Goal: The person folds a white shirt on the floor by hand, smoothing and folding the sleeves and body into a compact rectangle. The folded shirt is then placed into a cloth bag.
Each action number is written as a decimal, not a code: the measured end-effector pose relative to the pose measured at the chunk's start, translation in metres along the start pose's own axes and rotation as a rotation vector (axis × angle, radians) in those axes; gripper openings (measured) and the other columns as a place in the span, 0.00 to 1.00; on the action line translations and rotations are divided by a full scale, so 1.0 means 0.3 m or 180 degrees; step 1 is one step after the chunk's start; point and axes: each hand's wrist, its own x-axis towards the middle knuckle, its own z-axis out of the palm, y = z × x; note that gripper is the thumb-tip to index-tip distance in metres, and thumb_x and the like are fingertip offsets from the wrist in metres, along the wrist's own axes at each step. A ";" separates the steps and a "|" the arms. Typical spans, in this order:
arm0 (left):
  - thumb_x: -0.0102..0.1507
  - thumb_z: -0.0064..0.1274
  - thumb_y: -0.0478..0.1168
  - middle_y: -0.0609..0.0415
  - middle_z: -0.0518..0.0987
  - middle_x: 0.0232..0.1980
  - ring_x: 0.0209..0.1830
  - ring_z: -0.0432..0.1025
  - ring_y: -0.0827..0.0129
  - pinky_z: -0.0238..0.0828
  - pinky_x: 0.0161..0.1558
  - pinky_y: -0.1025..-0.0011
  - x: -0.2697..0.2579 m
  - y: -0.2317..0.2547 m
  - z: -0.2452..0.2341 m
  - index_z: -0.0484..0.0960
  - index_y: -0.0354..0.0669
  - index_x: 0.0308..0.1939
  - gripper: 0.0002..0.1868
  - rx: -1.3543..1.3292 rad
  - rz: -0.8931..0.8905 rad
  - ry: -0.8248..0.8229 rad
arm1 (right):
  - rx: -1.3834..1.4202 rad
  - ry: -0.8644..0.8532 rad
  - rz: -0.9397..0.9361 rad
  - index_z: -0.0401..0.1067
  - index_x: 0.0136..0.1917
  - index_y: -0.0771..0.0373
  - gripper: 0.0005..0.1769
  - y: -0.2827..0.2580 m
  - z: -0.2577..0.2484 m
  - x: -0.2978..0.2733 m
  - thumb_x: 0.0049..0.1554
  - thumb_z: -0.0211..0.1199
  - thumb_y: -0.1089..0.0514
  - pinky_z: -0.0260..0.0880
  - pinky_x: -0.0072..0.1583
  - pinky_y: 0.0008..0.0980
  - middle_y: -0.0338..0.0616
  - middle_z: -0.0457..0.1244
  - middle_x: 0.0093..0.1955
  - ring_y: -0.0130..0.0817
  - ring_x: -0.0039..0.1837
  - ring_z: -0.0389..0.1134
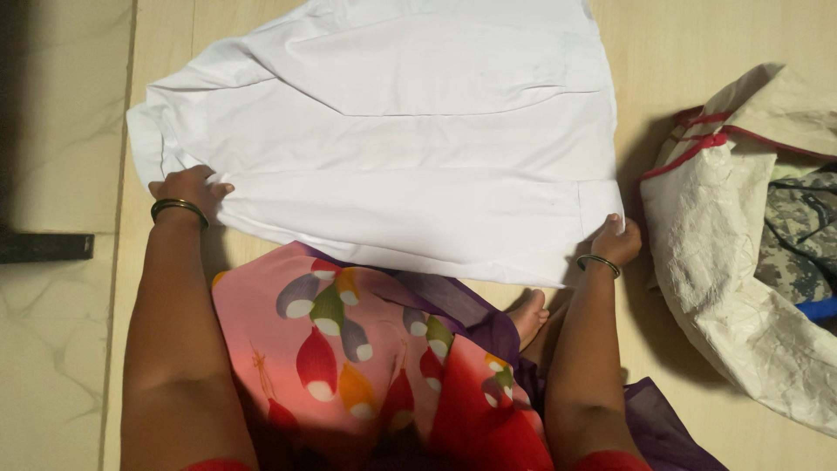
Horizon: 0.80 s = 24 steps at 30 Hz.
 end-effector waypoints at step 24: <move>0.63 0.34 0.73 0.66 0.18 0.84 0.84 0.17 0.48 0.32 0.72 0.27 -0.088 0.134 0.068 0.30 0.78 0.80 0.47 0.0910 0.0279 -0.0920 | -0.2274 -0.2289 -0.2110 0.48 0.82 0.40 0.32 -0.429 0.115 -0.316 0.67 0.39 0.38 0.33 0.78 0.63 0.49 0.36 0.86 0.54 0.85 0.32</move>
